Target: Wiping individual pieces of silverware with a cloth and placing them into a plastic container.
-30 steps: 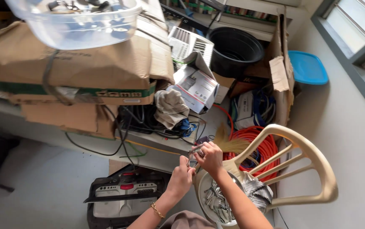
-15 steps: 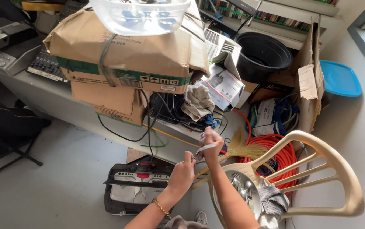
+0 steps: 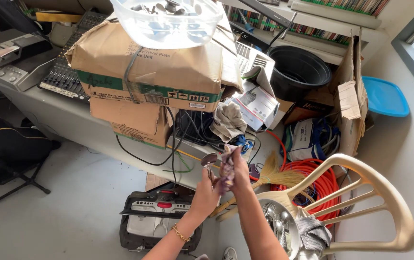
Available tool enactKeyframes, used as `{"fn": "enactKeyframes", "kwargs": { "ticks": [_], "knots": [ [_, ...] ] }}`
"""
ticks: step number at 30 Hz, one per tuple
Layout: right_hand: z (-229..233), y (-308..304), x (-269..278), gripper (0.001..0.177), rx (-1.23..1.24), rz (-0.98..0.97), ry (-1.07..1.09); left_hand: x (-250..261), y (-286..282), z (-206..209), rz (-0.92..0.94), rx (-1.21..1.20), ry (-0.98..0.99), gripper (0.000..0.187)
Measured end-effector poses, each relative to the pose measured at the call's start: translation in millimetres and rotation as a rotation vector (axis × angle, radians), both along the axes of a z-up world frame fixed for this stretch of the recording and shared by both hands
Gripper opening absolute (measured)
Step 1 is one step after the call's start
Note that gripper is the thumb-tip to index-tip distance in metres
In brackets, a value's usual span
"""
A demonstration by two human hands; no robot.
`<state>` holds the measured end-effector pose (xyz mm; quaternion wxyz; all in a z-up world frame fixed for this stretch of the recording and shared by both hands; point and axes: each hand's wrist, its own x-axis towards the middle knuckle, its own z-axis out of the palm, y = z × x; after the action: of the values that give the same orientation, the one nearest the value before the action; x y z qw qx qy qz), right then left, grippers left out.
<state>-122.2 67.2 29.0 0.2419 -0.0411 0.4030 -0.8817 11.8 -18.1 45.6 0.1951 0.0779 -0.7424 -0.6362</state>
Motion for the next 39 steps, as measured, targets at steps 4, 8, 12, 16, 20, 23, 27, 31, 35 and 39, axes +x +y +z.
{"fn": "enactKeyframes", "kwargs": {
  "ticks": [4,8,12,16,20,23,27,31,35,39],
  "knots": [
    [27.8,8.6,-5.8,0.078,0.369,-0.149,0.155,-10.3,-13.7,6.1,0.229,-0.327,0.243,0.028],
    [19.3,-1.0,-7.7,0.078,0.725,-0.166,0.356,-34.2,-19.6,34.9,0.27,-0.379,0.076,0.047],
    [29.5,3.3,13.4,0.069,0.688,-0.076,0.452,-48.5,-22.4,45.4,0.276,-0.43,0.037,0.028],
    [58.4,31.1,58.6,0.029,0.625,0.203,0.582,-50.5,-59.3,57.9,0.442,-0.458,0.123,0.018],
    [48.7,47.1,43.8,0.028,0.627,0.256,0.373,-47.0,-74.8,67.3,0.393,-0.342,0.152,0.017],
    [90.6,47.4,14.1,0.032,0.66,0.167,0.5,-41.6,-88.1,69.9,0.368,-0.276,0.052,0.043],
    [207.7,18.5,-30.0,0.046,0.8,0.054,0.472,-19.2,-93.6,83.8,0.354,-0.222,-0.118,0.047],
    [294.8,-73.2,-122.6,0.028,0.66,0.152,0.601,-10.1,-89.9,68.8,0.407,-0.167,0.115,0.025],
    [342.2,-158.5,-186.5,0.02,0.448,0.089,0.661,15.1,-88.6,72.5,0.434,-0.273,-0.053,0.033],
    [323.4,-210.9,-265.1,0.02,0.769,-0.324,0.781,25.5,-105.5,58.2,0.412,-0.119,-0.042,0.042]
  ]
}}
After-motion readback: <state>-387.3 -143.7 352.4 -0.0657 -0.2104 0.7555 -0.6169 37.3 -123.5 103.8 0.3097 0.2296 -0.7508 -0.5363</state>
